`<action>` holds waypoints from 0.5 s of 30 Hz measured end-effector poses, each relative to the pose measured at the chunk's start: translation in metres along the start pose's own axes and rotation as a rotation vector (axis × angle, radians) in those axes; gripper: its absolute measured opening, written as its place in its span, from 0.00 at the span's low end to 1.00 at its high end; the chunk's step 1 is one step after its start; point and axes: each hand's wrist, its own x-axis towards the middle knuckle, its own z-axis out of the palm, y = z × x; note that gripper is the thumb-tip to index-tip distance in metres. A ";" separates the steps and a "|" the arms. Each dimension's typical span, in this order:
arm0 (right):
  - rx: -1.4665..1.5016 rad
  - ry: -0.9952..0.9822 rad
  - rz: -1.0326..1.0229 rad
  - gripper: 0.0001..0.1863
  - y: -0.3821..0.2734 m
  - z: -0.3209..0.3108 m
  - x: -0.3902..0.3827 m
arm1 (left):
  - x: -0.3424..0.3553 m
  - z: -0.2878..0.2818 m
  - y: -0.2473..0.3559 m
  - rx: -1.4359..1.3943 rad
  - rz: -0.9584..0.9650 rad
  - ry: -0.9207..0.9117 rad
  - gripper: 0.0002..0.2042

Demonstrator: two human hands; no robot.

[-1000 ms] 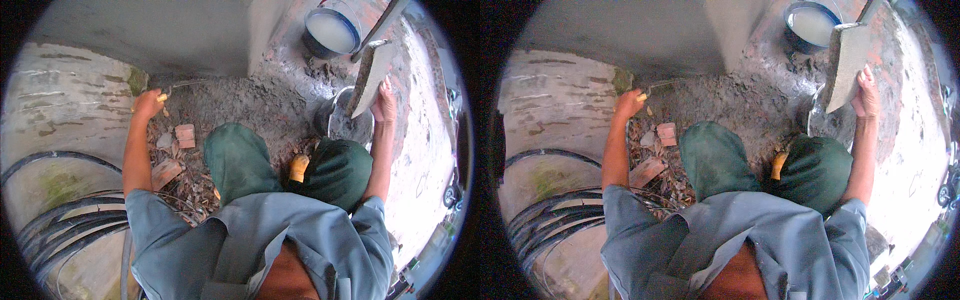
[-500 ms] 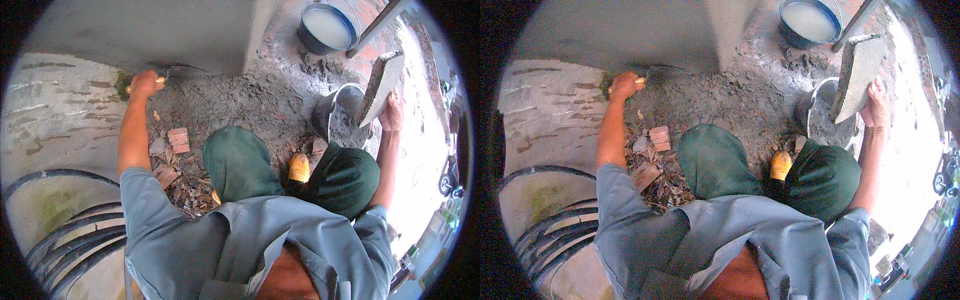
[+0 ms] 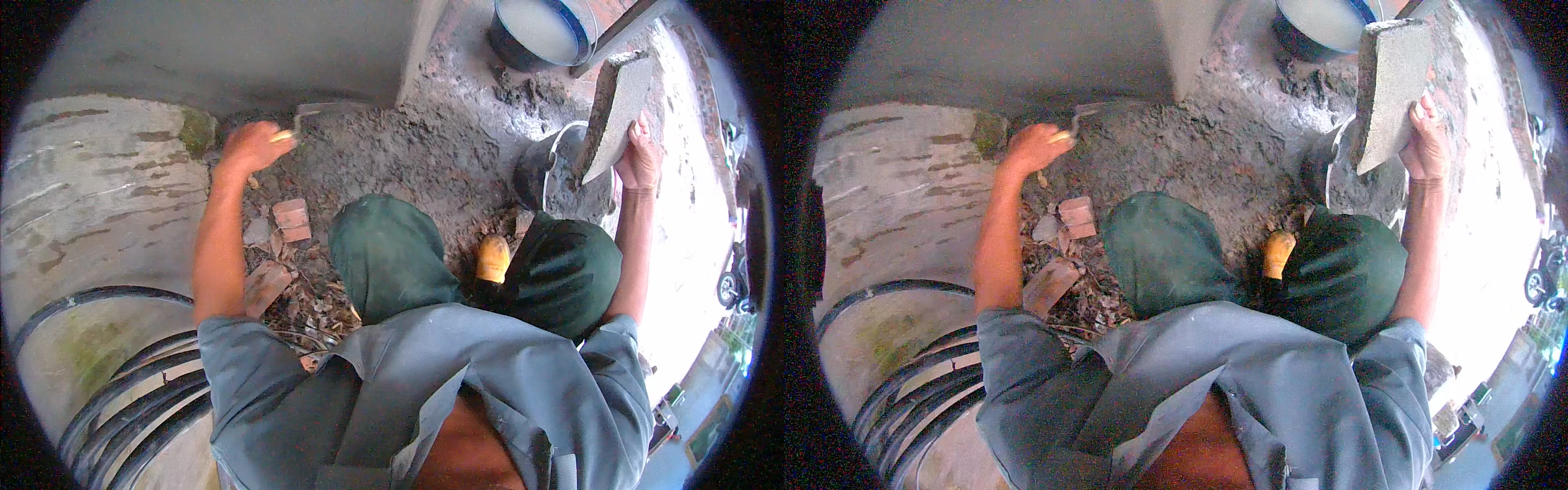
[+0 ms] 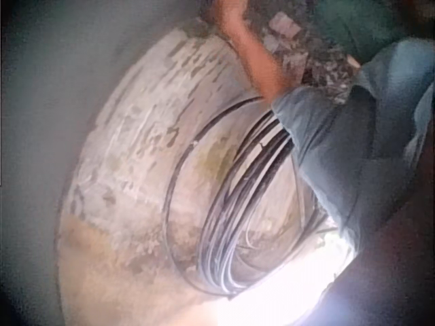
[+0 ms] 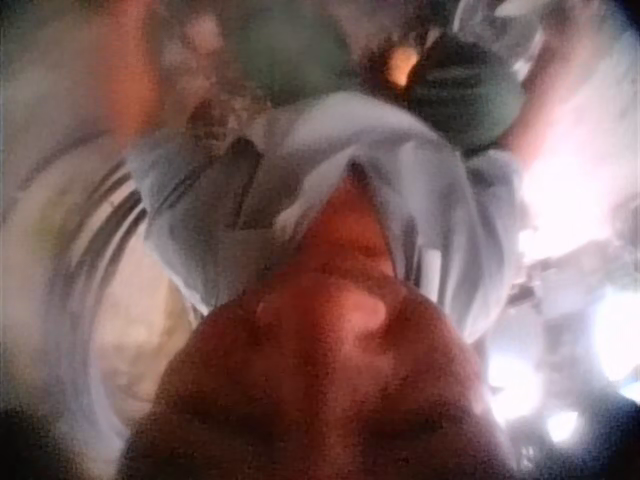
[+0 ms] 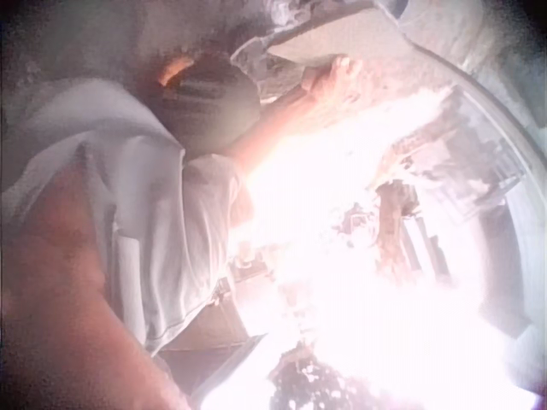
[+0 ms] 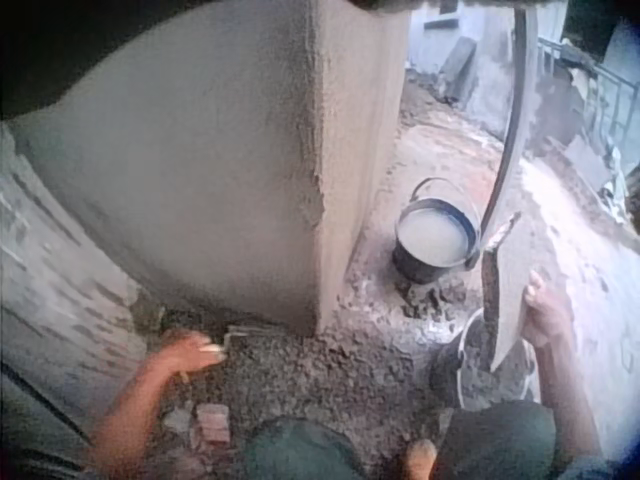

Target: The person applies wet cement to a wall using a trowel and smooths it with a float. They repeatedly scoop cement from a bucket, spread it on the wall, and level the surface in a continuous sequence.

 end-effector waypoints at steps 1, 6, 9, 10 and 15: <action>-0.011 0.003 0.013 0.34 0.000 -0.001 0.000 | 0.007 0.006 0.019 -0.004 0.052 0.020 0.27; 0.014 -0.031 -0.029 0.33 -0.004 -0.016 -0.009 | 0.033 0.028 0.065 0.055 0.117 0.005 0.27; -0.019 0.014 -0.031 0.35 -0.007 -0.026 -0.013 | 0.038 0.028 0.051 0.043 -0.011 -0.003 0.27; -0.014 0.045 -0.019 0.36 -0.009 -0.029 -0.015 | 0.038 0.027 0.042 0.039 -0.055 -0.003 0.27; 0.015 0.096 -0.010 0.35 -0.009 -0.033 -0.015 | 0.028 0.021 -0.012 0.144 -0.190 0.014 0.29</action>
